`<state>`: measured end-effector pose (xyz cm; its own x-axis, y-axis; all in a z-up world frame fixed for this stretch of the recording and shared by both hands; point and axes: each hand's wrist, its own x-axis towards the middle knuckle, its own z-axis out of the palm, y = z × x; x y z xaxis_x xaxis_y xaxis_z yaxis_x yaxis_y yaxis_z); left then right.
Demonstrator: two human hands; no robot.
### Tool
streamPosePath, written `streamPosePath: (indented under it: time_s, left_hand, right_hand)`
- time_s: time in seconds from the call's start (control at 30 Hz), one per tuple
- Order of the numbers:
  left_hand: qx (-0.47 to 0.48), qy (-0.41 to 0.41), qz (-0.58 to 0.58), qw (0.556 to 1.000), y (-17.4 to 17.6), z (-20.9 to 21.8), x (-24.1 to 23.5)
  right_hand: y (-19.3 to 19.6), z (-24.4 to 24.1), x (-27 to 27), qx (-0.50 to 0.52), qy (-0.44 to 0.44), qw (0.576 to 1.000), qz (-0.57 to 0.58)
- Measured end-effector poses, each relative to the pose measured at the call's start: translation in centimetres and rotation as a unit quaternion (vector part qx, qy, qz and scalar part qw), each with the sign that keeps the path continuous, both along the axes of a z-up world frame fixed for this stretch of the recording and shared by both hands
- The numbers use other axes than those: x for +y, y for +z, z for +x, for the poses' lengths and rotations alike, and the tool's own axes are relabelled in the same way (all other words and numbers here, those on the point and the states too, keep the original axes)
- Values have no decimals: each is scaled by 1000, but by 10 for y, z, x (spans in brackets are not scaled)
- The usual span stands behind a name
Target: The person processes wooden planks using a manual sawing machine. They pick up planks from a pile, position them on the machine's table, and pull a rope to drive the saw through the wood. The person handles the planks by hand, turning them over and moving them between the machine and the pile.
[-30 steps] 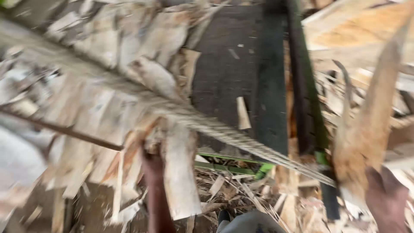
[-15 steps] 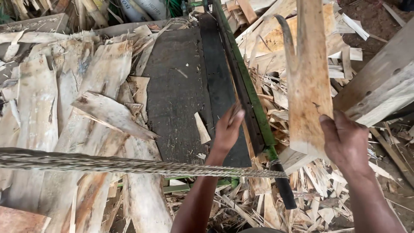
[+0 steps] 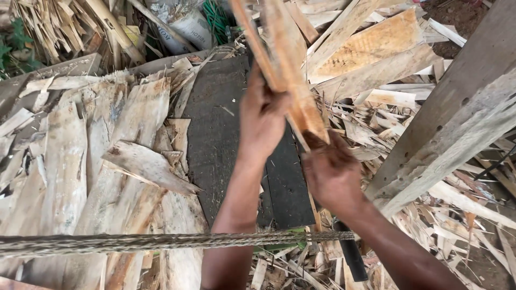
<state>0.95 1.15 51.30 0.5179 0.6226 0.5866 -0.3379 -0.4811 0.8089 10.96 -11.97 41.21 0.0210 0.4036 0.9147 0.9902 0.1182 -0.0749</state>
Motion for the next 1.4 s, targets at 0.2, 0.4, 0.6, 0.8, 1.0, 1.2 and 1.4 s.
streamPosePath:
  time_s: [0.2,0.4,0.6,0.8,1.0,1.2,1.4]
  left_hand:
    - [-89,210,40,973,-33,-89,42]
    - [-252,218,-212,919,-142,-242,86]
    - [-21,269,-384,883,-446,-386,90]
    - [40,145,-479,865,-537,-392,61]
    - [18,111,-484,868,-495,-382,57]
    - [131,24,-440,888,-441,-394,55]
    - [353,41,-445,822,-365,-438,18]
  right_hand:
    - [10,-71,50,-53,52,996,-55]
    - [-39,-91,66,-68,211,959,-176]
    - [-62,-50,35,194,208,898,-336]
    - [-75,-31,-10,267,208,919,-202]
    - [-101,-10,-52,375,148,896,-184]
    - [-190,43,-100,583,46,804,-104]
    - [-516,30,-189,591,98,797,-80]
